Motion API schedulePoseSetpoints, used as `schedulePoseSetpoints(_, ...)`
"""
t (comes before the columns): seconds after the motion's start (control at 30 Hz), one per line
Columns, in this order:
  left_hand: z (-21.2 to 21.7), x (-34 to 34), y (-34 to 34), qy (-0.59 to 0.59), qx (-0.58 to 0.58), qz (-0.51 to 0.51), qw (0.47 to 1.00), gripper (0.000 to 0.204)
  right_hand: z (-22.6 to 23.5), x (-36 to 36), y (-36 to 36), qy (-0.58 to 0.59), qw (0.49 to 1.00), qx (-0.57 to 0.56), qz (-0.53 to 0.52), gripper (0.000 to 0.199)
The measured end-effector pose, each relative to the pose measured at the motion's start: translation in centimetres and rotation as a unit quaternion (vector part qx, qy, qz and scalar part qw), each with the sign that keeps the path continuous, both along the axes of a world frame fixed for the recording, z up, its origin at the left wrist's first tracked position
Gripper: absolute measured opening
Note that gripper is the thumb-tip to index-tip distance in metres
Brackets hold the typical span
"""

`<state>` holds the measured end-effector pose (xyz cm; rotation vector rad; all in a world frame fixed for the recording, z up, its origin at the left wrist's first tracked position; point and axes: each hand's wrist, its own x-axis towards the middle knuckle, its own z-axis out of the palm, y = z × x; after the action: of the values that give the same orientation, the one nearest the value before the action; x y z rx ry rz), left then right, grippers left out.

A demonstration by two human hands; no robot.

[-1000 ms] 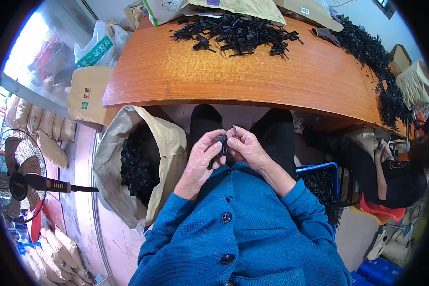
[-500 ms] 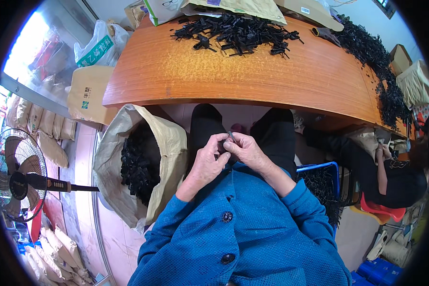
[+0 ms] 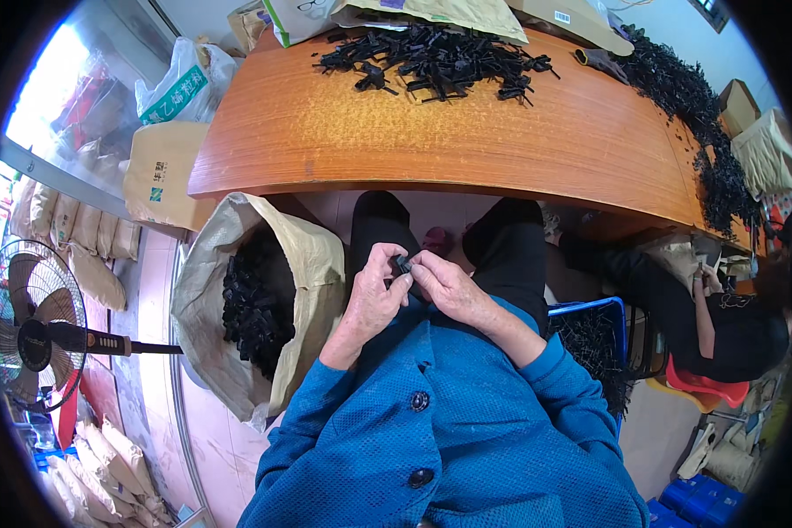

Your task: Inspecting and sorting small black plastic components at a workbench.

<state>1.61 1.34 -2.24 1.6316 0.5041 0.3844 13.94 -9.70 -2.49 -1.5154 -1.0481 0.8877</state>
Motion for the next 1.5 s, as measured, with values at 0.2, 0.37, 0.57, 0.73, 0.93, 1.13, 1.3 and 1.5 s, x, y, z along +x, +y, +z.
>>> schedulePoseSetpoints(0.2,0.3,0.1,-0.2,0.007,0.041,0.011,0.999,0.030,-0.2,-0.2,0.3,-0.008,1.000,0.010,0.000,0.018)
schedulePoseSetpoints(0.37,-0.1,0.3,-0.4,-0.006,0.218,0.077,0.973,0.028,-0.8,-0.4,1.1,-0.002,1.000,0.027,-0.009,0.015)
schedulePoseSetpoints(0.57,0.3,-0.1,-0.4,-0.010,0.260,0.101,0.960,0.030,-1.0,-1.1,1.6,0.022,0.998,0.055,-0.033,0.015)
schedulePoseSetpoints(0.73,1.6,-0.4,-0.2,-0.025,0.231,0.114,0.966,0.031,0.8,0.0,2.3,0.047,0.997,0.027,0.056,0.020)
schedulePoseSetpoints(0.93,4.0,-6.0,3.6,0.058,0.217,0.252,0.941,0.028,2.3,5.4,5.1,-0.048,0.998,0.032,-0.034,0.016)
schedulePoseSetpoints(1.13,5.4,-11.7,8.1,0.073,0.187,0.372,0.906,0.036,1.1,18.8,10.2,-0.292,0.902,0.013,-0.317,0.030)
schedulePoseSetpoints(1.3,2.5,-13.1,10.1,0.186,0.418,0.334,0.824,0.041,1.2,23.3,13.0,-0.376,0.861,-0.070,-0.335,0.031)
schedulePoseSetpoints(1.5,3.2,-12.7,9.5,0.180,0.544,0.285,0.768,0.045,1.0,24.0,14.6,-0.408,0.850,-0.099,-0.319,0.028)
